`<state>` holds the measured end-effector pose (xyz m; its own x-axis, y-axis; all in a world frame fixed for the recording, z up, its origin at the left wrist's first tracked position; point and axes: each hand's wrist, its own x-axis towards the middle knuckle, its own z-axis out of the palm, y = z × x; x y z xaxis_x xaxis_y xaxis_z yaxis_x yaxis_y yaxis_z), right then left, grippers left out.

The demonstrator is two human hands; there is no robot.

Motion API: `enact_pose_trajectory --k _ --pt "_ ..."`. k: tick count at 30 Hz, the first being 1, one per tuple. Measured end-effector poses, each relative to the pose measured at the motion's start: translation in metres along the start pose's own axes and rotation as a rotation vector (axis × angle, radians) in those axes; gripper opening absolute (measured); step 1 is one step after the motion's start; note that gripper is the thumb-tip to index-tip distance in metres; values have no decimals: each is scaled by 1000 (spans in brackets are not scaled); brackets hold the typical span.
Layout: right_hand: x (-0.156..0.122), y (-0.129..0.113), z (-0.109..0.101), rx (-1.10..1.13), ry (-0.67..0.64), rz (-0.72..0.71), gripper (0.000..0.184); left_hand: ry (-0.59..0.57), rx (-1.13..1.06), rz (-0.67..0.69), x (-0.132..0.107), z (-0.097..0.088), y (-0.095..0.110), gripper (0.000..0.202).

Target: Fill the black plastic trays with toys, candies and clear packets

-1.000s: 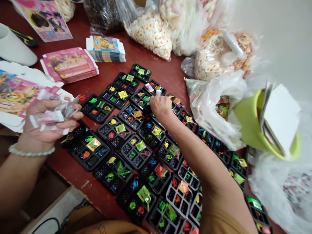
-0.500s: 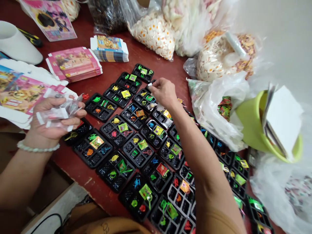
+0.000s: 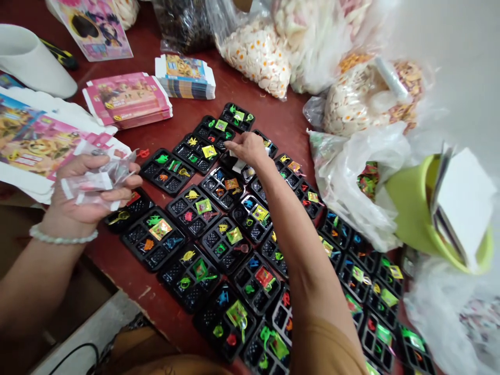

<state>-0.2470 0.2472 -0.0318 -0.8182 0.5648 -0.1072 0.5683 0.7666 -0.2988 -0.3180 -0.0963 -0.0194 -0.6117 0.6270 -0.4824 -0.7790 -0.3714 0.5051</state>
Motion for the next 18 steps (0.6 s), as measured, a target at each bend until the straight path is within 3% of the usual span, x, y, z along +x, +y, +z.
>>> enact_pose_trajectory --k 4,12,18 --pt "3 5 1 95 7 23 19 7 -10 -2 1 2 -1 22" --pt "-1 7 -5 -34 -15 51 46 0 11 -3 -2 1 5 19" --pt "19 14 -24 25 262 120 25 33 0 8 -4 -3 5 23"
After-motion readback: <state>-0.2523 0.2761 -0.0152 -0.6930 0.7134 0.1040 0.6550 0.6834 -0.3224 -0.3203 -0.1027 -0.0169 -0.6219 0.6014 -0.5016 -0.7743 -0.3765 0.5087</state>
